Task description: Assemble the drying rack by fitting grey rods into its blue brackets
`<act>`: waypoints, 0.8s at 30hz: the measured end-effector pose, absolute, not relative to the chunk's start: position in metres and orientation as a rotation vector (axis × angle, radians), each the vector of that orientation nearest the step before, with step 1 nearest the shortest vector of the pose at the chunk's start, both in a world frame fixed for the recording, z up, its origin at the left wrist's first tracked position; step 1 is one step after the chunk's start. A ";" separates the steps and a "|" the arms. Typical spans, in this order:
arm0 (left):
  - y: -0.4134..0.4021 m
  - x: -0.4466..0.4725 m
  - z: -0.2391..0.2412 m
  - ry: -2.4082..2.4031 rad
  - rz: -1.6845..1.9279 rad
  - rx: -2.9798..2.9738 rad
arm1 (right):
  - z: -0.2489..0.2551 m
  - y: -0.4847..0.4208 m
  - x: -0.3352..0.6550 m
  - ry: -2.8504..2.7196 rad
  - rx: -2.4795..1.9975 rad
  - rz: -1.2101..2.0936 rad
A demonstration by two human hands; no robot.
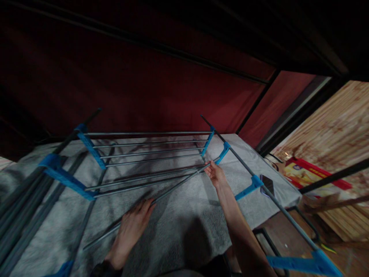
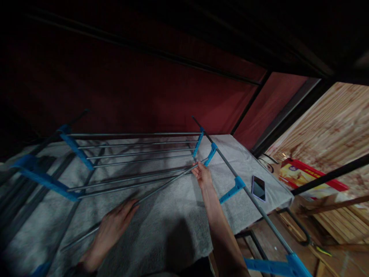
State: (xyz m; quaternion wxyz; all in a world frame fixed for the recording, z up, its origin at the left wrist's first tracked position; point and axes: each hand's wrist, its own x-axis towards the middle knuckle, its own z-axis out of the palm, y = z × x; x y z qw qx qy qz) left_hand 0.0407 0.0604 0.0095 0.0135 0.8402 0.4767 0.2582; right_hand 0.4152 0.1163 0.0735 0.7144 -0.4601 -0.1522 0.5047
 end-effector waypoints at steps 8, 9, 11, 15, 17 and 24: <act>0.068 0.042 0.012 1.484 0.897 2.695 | 0.079 0.117 0.417 -0.327 -1.043 1.114; 0.069 0.041 0.013 1.481 0.893 2.697 | 0.079 0.117 0.417 -0.325 -1.042 1.117; 0.069 0.040 0.016 1.479 0.866 2.690 | 0.078 0.117 0.417 -0.321 -1.037 1.122; 0.070 0.039 0.023 1.490 0.827 2.697 | 0.078 0.117 0.417 -0.320 -1.020 1.131; 0.071 0.039 0.029 1.498 0.841 2.721 | 0.078 0.118 0.417 -0.323 -1.012 1.131; 0.077 0.041 0.057 1.537 0.947 2.841 | 0.080 0.119 0.419 -0.376 -0.995 1.140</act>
